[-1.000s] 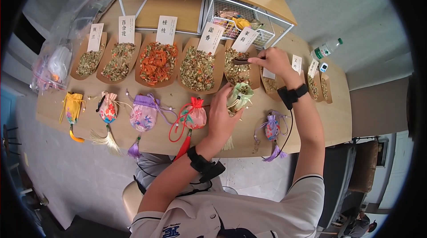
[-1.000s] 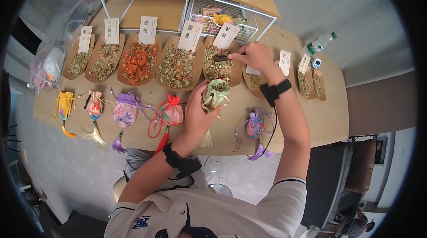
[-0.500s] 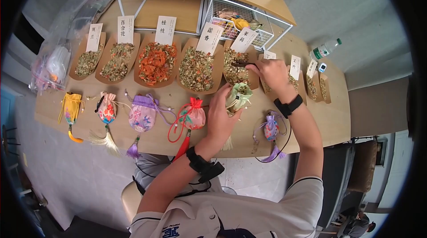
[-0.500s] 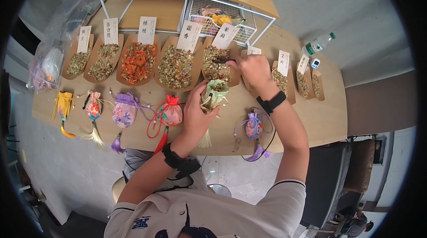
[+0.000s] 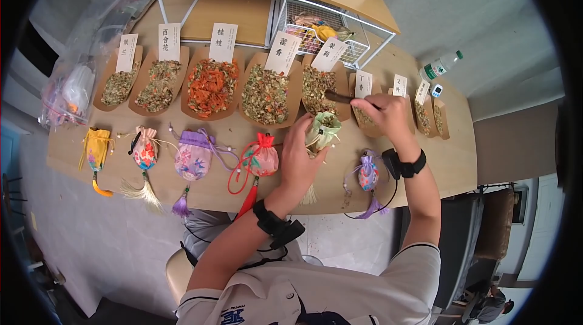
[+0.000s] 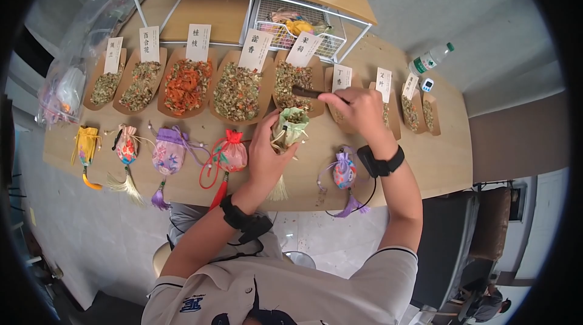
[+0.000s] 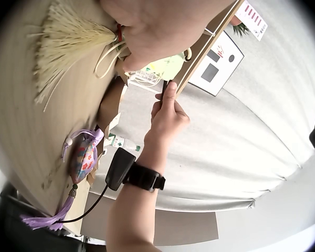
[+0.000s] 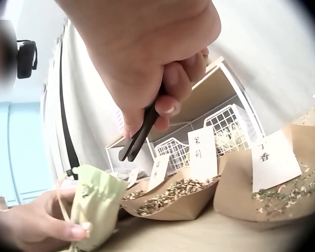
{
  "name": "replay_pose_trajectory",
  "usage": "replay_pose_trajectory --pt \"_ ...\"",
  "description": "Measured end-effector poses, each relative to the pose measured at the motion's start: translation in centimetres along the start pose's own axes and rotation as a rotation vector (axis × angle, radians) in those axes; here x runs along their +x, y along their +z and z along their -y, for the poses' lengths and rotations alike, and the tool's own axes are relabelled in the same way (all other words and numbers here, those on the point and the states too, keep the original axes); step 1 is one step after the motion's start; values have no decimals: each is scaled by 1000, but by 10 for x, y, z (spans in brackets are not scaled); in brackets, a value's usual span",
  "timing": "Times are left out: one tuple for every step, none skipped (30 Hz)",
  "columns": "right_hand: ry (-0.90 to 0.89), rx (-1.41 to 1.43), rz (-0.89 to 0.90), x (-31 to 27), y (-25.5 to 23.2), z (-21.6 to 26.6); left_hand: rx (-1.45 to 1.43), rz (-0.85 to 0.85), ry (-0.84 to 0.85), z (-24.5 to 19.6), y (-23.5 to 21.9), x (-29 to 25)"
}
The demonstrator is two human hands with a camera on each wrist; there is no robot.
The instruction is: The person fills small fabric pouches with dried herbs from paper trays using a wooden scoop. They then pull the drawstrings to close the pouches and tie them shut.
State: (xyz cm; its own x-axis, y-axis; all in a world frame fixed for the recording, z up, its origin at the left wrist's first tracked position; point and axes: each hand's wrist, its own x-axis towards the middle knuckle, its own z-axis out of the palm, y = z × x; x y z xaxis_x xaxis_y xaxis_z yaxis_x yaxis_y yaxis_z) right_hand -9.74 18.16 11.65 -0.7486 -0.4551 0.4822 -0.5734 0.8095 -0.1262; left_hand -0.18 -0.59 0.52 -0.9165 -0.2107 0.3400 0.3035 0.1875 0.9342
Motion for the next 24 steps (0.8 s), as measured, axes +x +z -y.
replay_pose_trajectory --pt "-11 30 33 -5 -3 4 -3 0 -2 0 0 0" --pt "-22 59 65 -10 -6 7 -6 0 -4 0 0 0" --pt "-33 88 97 -12 -7 8 -5 -1 -2 1 0 1" --pt "0 113 121 -12 -9 9 -4 -3 -1 1 0 1" --pt "35 138 144 -13 -10 9 -3 -3 2 1 0 1" --pt "68 163 166 -13 -11 9 2 -4 11 2 0 0" --pt "83 146 161 -11 -13 8 7 -7 20 2 0 0" --pt "96 131 156 -5 -14 5 12 -12 29 2 0 0" --pt "108 115 151 1 -14 2 4 -10 25 2 0 0" --pt "114 52 188 8 -13 -4 -5 -8 21 2 0 0" --pt "122 -12 225 17 -10 -10 -13 -4 17 1 0 0" --pt "131 -76 262 24 -6 -18 -13 -3 18 2 0 0" --pt "144 -119 298 32 -1 -27 -12 -3 19 2 0 0" --pt "157 -162 334 39 6 -38 -10 -3 20 3 0 0" --pt "170 -204 370 44 14 -47 -8 4 16 3 0 0" --pt "170 -218 373 48 21 -55 -6 8 13 3 0 0" --pt "170 -233 377 51 29 -61 -4 12 8 3 0 0" --pt "170 -249 382 54 32 -62 -6 11 8 2 0 0" --pt "169 -206 396 55 34 -62 -7 11 7 1 0 1" --pt "169 -163 411 55 37 -61 -9 11 5 1 -1 1" --pt "169 -121 427 55 39 -59 -3 12 2 1 -1 1" --pt "169 -85 464 55 40 -56 2 12 1 1 -1 1" --pt "170 -51 499 55 40 -54 6 13 0 0 -1 1" --pt "171 -17 535 55 40 -51 4 11 2 0 -1 1"
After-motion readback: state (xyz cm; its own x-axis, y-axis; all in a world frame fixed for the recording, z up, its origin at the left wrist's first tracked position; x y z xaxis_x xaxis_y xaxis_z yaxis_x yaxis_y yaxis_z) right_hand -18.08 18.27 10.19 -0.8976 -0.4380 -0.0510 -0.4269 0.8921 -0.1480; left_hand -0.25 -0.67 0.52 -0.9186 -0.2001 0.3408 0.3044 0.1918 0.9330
